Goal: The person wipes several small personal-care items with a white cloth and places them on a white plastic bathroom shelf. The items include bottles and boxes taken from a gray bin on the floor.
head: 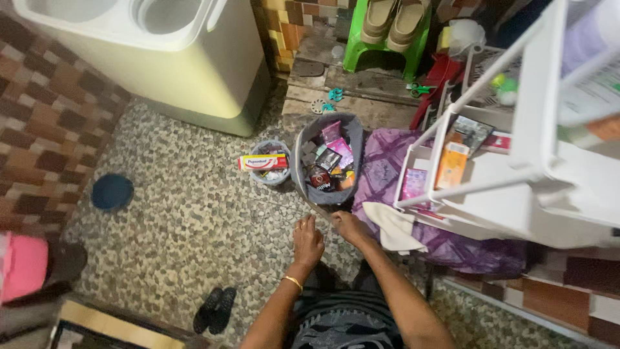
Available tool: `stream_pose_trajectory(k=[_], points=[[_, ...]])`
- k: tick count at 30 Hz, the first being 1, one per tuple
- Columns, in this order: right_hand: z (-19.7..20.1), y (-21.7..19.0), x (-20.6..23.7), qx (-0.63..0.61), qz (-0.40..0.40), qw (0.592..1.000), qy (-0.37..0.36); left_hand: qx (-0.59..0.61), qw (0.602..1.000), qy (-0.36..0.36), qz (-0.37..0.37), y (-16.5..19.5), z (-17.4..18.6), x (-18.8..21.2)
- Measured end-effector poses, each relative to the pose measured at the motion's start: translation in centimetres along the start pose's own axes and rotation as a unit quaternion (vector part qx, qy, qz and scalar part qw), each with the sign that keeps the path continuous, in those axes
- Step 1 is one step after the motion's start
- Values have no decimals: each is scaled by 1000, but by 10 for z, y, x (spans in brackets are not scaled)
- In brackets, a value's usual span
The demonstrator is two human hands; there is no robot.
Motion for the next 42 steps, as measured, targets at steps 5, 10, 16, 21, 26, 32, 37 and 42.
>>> stream_pose_trajectory(k=[5,10,16,21,26,32,37,42], points=[[4,-28,-33,45,98,975,195,-10,998,-46,-30,-30,-6,-31],[13,-31,-94,295,80,937,167,-20,993,-106,-55,-45,-22,-55],[17,-29,-132,476,44,863,165,-16,988,-140,-61,-58,-32,-68],[14,-14,-146,516,-9,856,41,8,987,-161,-26,-73,-35,-69],[17,-9,-151,513,21,856,66,26,979,-200,11,-93,-35,-60],[29,-17,-131,518,33,837,173,66,977,-194,58,-92,-33,-45],[54,-18,-105,327,72,890,309,96,975,-173,96,-74,-27,-45],[64,-6,-76,135,115,907,381,159,963,-155,154,-58,-26,-53]])
Point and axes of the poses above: each hand's wrist, its own x-axis away from the middle knuckle, its own z-axis out of the back of the hand, y = z × x, the point moved 3 cm from there along -x, towards the middle knuckle, and after that the axes turned 1 degree about -z, right-handed, at the moved point
